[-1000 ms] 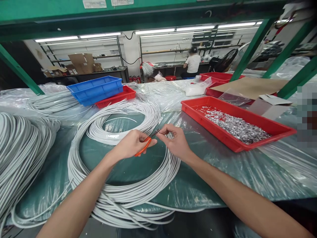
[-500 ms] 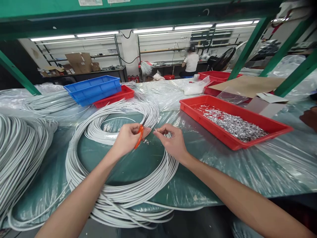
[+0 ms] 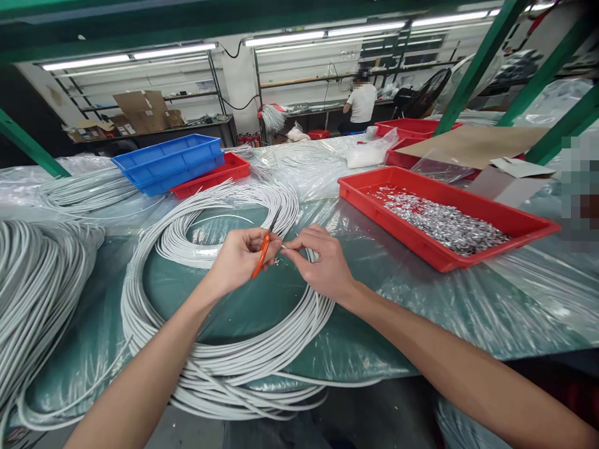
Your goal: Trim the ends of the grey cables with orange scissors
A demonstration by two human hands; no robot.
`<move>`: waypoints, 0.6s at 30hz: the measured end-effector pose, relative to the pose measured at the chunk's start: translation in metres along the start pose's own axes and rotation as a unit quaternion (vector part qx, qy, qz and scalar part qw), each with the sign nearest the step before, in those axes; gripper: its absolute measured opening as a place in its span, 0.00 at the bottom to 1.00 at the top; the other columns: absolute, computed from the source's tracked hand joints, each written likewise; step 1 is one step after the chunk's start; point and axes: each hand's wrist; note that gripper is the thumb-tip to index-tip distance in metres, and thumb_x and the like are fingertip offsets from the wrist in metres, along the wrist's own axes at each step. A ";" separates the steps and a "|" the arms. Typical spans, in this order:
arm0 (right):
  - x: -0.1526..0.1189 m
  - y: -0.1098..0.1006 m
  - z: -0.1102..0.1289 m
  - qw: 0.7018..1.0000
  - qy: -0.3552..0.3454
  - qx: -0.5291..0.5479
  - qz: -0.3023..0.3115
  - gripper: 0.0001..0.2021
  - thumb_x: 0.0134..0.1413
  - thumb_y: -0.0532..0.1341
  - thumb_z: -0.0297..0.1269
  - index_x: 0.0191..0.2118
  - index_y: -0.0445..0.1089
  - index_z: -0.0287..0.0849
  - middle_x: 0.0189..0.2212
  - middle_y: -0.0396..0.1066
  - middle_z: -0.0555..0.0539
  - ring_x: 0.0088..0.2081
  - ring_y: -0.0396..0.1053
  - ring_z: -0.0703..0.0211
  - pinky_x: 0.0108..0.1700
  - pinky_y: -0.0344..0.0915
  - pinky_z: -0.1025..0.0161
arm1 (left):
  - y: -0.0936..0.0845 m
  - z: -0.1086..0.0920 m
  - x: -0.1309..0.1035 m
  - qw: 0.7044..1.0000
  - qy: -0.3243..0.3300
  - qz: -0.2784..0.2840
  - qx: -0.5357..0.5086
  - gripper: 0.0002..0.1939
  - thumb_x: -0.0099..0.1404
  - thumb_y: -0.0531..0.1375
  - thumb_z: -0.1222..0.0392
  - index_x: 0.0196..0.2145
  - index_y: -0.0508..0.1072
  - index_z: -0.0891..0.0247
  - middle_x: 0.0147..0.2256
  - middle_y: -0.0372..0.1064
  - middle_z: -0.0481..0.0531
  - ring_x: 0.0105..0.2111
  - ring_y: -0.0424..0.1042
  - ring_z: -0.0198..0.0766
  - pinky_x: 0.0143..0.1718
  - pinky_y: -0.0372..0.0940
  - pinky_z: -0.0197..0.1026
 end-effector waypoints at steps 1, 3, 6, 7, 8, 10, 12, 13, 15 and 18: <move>0.000 0.000 0.001 1.000 0.002 -0.001 0.000 0.09 0.56 0.63 0.27 0.26 0.67 0.42 0.22 0.67 0.52 0.29 0.61 0.61 0.38 0.56 0.59 | 0.000 -0.001 0.000 1.000 -0.002 0.002 -0.001 0.10 0.59 0.65 0.57 0.29 0.73 0.66 0.19 0.65 0.44 0.19 0.63 0.28 0.20 0.58 0.29; 0.001 -0.001 0.003 1.000 0.008 -0.006 -0.005 0.09 0.56 0.63 0.27 0.26 0.67 0.42 0.22 0.68 0.52 0.29 0.62 0.60 0.38 0.56 0.59 | 0.001 -0.003 0.000 1.000 -0.007 -0.002 -0.004 0.09 0.58 0.65 0.58 0.28 0.72 0.66 0.19 0.65 0.44 0.18 0.64 0.28 0.19 0.58 0.29; 0.001 -0.001 0.004 1.000 0.017 -0.014 -0.017 0.10 0.55 0.64 0.27 0.25 0.67 0.42 0.22 0.69 0.52 0.30 0.62 0.60 0.38 0.56 0.59 | 0.003 -0.006 -0.001 1.000 -0.017 -0.011 -0.011 0.09 0.58 0.66 0.59 0.26 0.70 0.66 0.19 0.65 0.44 0.18 0.63 0.27 0.20 0.59 0.29; 0.002 -0.002 0.004 1.000 0.017 -0.010 -0.019 0.10 0.55 0.64 0.27 0.25 0.67 0.42 0.22 0.69 0.53 0.30 0.61 0.60 0.37 0.56 0.59 | 0.003 -0.007 -0.001 1.000 -0.022 -0.009 -0.017 0.10 0.58 0.66 0.59 0.25 0.70 0.66 0.19 0.65 0.44 0.18 0.63 0.27 0.20 0.59 0.30; 0.002 -0.002 0.004 1.000 0.017 -0.001 -0.018 0.10 0.55 0.65 0.27 0.25 0.67 0.42 0.22 0.68 0.53 0.30 0.61 0.60 0.37 0.56 0.59 | 0.003 -0.008 -0.001 0.999 -0.027 -0.004 -0.025 0.10 0.58 0.65 0.59 0.25 0.70 0.66 0.18 0.65 0.44 0.18 0.63 0.27 0.20 0.58 0.30; 0.002 -0.002 0.003 0.999 0.014 0.029 -0.012 0.10 0.54 0.65 0.27 0.25 0.67 0.42 0.22 0.68 0.53 0.29 0.61 0.60 0.36 0.56 0.60 | 0.002 -0.008 -0.001 0.998 -0.034 0.015 -0.056 0.11 0.60 0.64 0.58 0.24 0.70 0.66 0.18 0.64 0.44 0.17 0.62 0.27 0.19 0.57 0.30; 0.002 -0.002 0.003 0.998 0.012 0.062 -0.011 0.10 0.54 0.65 0.27 0.25 0.67 0.42 0.22 0.67 0.54 0.29 0.60 0.61 0.36 0.57 0.61 | 0.002 -0.007 -0.001 0.993 -0.040 0.038 -0.102 0.14 0.61 0.63 0.58 0.21 0.68 0.66 0.17 0.61 0.44 0.17 0.60 0.27 0.19 0.56 0.31; 0.002 -0.002 0.003 0.997 0.012 0.074 -0.013 0.10 0.54 0.65 0.27 0.26 0.67 0.42 0.22 0.67 0.54 0.29 0.60 0.62 0.37 0.58 0.61 | 0.001 -0.006 -0.001 0.990 -0.044 0.048 -0.126 0.16 0.61 0.63 0.57 0.20 0.67 0.66 0.17 0.60 0.44 0.17 0.59 0.27 0.19 0.55 0.31; 0.001 -0.001 0.003 0.996 0.016 0.087 -0.021 0.10 0.54 0.65 0.26 0.26 0.67 0.42 0.23 0.67 0.54 0.30 0.61 0.62 0.37 0.58 0.61 | 0.001 -0.004 0.000 0.984 -0.051 0.061 -0.160 0.19 0.61 0.64 0.57 0.17 0.64 0.66 0.16 0.58 0.44 0.18 0.58 0.26 0.20 0.55 0.31; 0.000 0.000 0.002 0.995 0.034 0.087 -0.022 0.10 0.54 0.64 0.26 0.26 0.66 0.42 0.23 0.67 0.54 0.30 0.61 0.62 0.37 0.58 0.61 | 0.002 -0.002 0.001 0.987 -0.045 0.051 -0.144 0.19 0.61 0.64 0.56 0.18 0.65 0.66 0.17 0.60 0.44 0.18 0.59 0.26 0.20 0.56 0.31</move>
Point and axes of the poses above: each hand's wrist, its own x-axis towards the middle knuckle, its own y-axis out of the palm, z = x × y
